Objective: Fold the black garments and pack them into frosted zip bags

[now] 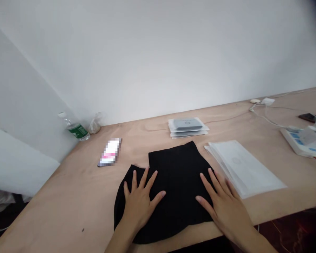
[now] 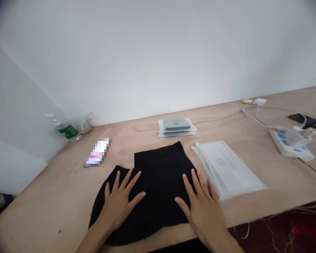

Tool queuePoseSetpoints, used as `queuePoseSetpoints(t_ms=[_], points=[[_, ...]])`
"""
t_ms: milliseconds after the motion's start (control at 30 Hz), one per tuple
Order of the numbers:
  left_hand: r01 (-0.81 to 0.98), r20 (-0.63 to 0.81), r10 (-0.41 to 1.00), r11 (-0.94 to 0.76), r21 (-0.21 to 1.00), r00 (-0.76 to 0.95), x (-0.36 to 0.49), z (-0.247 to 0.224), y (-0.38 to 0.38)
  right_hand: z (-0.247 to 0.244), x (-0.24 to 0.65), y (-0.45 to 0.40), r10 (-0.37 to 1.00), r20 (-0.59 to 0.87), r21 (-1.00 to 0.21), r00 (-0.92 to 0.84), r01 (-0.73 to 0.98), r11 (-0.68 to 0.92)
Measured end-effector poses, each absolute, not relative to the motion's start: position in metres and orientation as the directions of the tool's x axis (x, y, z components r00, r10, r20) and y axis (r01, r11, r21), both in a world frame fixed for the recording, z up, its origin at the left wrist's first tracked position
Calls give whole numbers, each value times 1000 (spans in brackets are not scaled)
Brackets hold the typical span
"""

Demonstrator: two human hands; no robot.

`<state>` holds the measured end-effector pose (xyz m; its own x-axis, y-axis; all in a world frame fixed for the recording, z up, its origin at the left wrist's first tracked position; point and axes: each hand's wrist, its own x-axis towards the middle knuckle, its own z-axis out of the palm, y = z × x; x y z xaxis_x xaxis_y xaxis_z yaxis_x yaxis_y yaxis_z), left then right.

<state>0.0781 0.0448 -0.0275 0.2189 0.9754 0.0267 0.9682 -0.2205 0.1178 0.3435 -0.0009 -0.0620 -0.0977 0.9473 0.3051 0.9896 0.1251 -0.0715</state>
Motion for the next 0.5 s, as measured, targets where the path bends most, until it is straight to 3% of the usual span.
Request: queuePoseSetpoints(t_ms=[267,500], points=[[974,134,968,-221,40,214,62,-13,21,-35,325,1,935,332,-69,-127,985,158],[986,75,983,-168,20,166,43,-33,28,-48,302,12,938,315,-91,-147,979,184]])
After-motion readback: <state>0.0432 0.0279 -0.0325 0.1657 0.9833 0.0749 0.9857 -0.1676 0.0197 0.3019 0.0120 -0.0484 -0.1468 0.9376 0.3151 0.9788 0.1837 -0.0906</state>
